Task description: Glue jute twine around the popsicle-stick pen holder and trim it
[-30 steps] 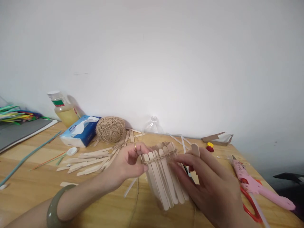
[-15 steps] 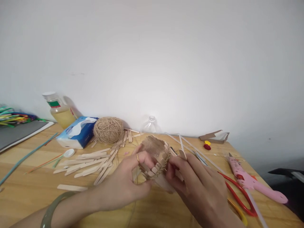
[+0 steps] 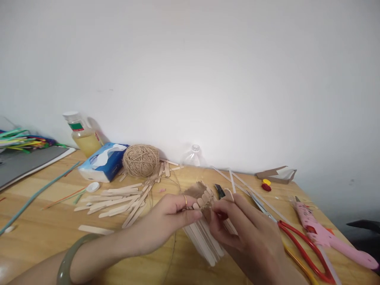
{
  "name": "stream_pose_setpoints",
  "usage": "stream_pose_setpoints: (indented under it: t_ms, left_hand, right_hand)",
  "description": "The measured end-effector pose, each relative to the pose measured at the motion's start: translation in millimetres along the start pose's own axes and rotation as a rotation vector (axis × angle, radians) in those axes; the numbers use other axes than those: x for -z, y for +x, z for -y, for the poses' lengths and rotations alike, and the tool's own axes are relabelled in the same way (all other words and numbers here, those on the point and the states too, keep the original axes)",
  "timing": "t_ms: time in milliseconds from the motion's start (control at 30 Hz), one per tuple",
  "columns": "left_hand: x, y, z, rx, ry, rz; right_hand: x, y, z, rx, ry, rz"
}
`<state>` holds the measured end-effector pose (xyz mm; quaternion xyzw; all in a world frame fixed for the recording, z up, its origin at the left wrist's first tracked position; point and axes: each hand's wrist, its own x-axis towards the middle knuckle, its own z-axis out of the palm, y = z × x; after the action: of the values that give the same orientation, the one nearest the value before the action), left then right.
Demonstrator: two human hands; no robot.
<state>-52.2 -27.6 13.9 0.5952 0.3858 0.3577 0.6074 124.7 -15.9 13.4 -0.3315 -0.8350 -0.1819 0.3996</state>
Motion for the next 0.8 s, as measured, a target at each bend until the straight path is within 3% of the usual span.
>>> stream_pose_setpoints:
  t_ms: [233,433,600,800]
  left_hand:
    - [0.1,0.9,0.5,0.010,-0.147,-0.030]
    - [-1.0,-0.1,1.5,-0.023,-0.099,-0.080]
    - [-5.3,-2.4,0.5,-0.016,-0.072,-0.095]
    - [-10.3,-5.3,3.0,0.005,0.037,-0.143]
  right_hand:
    - [16.6,10.3,-7.8,-0.138,0.039,-0.062]
    - [8.9,2.7,2.0,0.011,0.061,0.050]
    - [7.8,0.5,6.0,0.088,-0.061,0.055]
    - [6.4,-2.5,14.4,0.209,-0.185,0.191]
